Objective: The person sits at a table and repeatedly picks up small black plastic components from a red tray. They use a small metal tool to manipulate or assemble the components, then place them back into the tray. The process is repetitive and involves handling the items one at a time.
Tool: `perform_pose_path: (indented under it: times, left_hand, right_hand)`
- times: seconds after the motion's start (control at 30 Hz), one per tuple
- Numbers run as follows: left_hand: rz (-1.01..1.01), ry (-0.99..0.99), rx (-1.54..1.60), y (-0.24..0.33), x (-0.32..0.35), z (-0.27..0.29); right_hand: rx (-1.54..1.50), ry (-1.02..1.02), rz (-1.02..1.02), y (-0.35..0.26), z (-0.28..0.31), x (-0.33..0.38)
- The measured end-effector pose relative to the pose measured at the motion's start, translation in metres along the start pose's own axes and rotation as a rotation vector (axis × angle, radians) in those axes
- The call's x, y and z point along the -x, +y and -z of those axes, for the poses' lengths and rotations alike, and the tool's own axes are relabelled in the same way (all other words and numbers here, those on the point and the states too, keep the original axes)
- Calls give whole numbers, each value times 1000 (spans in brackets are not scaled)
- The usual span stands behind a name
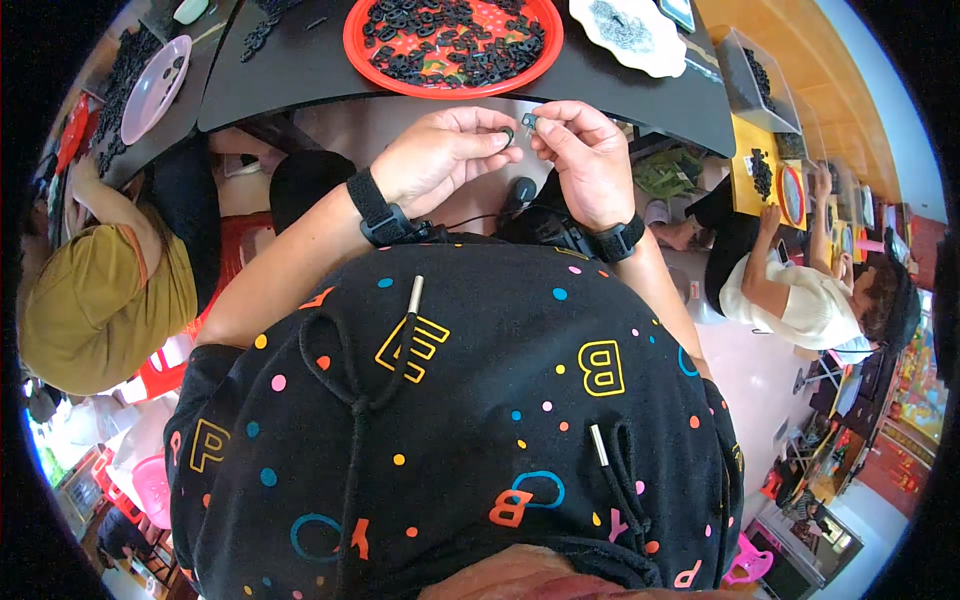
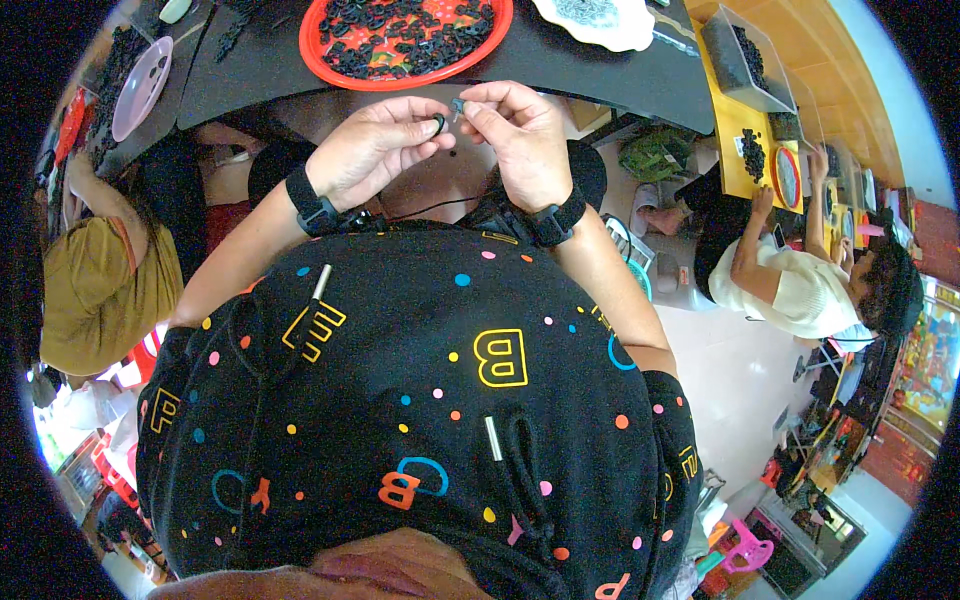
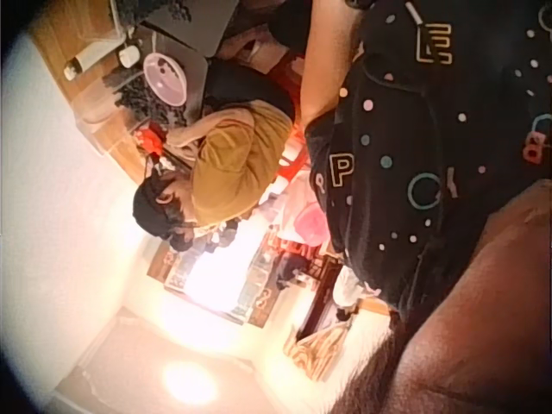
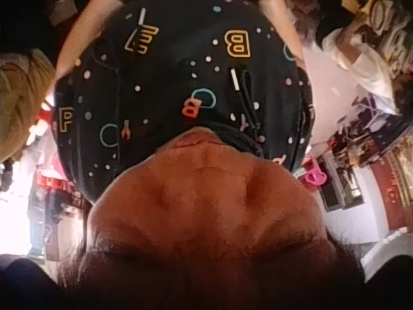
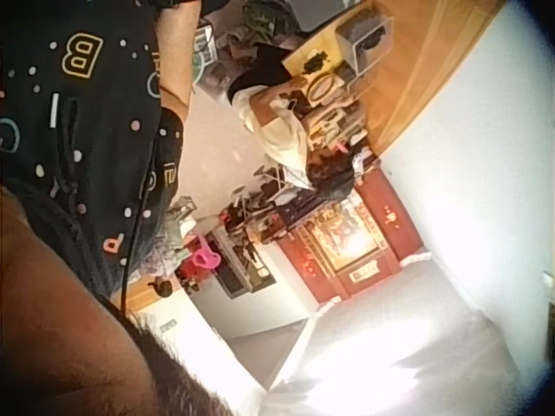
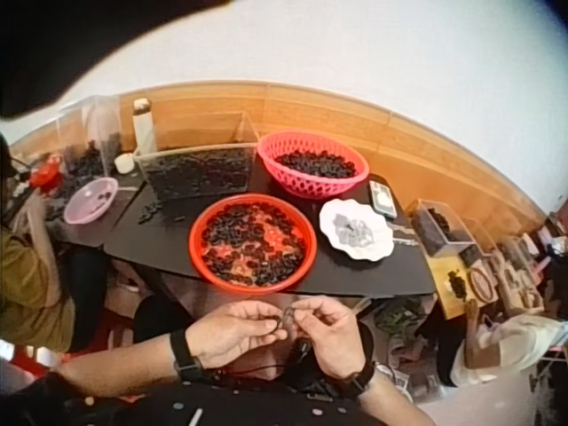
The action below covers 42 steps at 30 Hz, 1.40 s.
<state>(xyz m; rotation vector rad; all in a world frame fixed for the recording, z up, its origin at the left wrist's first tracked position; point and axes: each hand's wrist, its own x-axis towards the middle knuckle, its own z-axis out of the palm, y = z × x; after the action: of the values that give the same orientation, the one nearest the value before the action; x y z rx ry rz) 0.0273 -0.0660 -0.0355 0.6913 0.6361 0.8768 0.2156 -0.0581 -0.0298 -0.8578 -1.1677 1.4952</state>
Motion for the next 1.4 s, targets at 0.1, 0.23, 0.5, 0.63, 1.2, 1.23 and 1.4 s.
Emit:
perform_pose_path:
  times: [0.1, 0.23, 0.5, 0.63, 1.2, 1.23, 1.4]
  left_hand:
    - [5, 15, 1, 1, 0, -1]
    - [14, 33, -95, 2, -1, 4]
    - [-2, 23, 27, -5, -4, 7]
    - [-3, 21, 11, -4, -3, 5]
    - [-58, 22, -46, -2, 0, -2]
    - [-57, 23, -49, -2, 1, -2]
    - [-62, 53, -125, 1, 4, -6]
  right_hand:
    - [-1, 4, 2, 0, 0, -1]
    - [4, 25, -17, 0, -1, -2]
    - [1, 51, -15, 3, -2, -2]
    - [26, 59, -10, 3, -2, -2]
    - [177, 23, 14, 7, -3, 1]
    - [189, 25, 15, 7, -3, 1]
    - [196, 28, -14, 4, -5, 3]
